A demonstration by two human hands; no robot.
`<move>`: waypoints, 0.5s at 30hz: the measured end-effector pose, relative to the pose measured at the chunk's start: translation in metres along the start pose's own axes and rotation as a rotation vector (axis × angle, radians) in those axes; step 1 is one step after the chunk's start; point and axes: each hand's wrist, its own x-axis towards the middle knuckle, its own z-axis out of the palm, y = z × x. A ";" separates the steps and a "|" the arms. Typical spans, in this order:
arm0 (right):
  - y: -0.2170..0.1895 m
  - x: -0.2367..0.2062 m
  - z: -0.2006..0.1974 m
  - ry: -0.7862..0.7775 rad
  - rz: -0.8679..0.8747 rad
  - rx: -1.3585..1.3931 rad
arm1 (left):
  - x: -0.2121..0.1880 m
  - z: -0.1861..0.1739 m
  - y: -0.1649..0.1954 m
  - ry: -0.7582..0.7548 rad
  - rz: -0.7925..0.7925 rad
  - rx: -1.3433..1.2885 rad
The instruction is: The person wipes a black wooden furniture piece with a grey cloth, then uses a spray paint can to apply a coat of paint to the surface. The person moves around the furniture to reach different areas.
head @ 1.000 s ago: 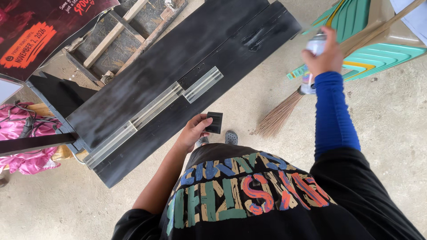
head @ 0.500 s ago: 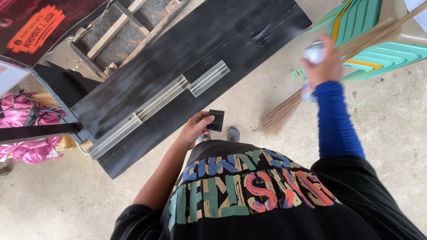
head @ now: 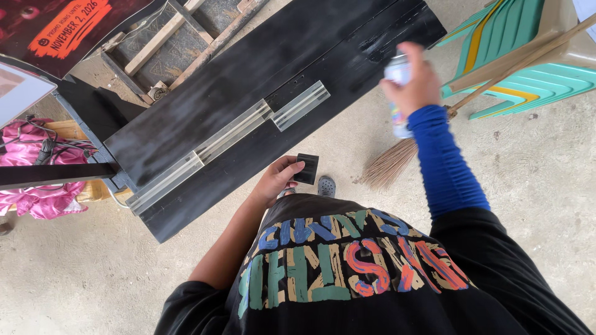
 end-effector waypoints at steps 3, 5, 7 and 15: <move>-0.036 -0.010 0.024 -0.089 -0.059 0.059 | -0.001 -0.002 -0.003 -0.008 0.006 -0.027; -0.041 -0.009 0.026 -0.116 -0.058 0.070 | -0.003 -0.004 -0.005 -0.003 0.010 -0.045; -0.030 0.000 0.018 -0.021 -0.104 0.082 | -0.005 -0.008 -0.005 0.010 0.018 -0.047; 0.017 0.032 -0.006 0.142 -0.009 -0.049 | -0.016 -0.020 -0.007 0.025 0.037 -0.102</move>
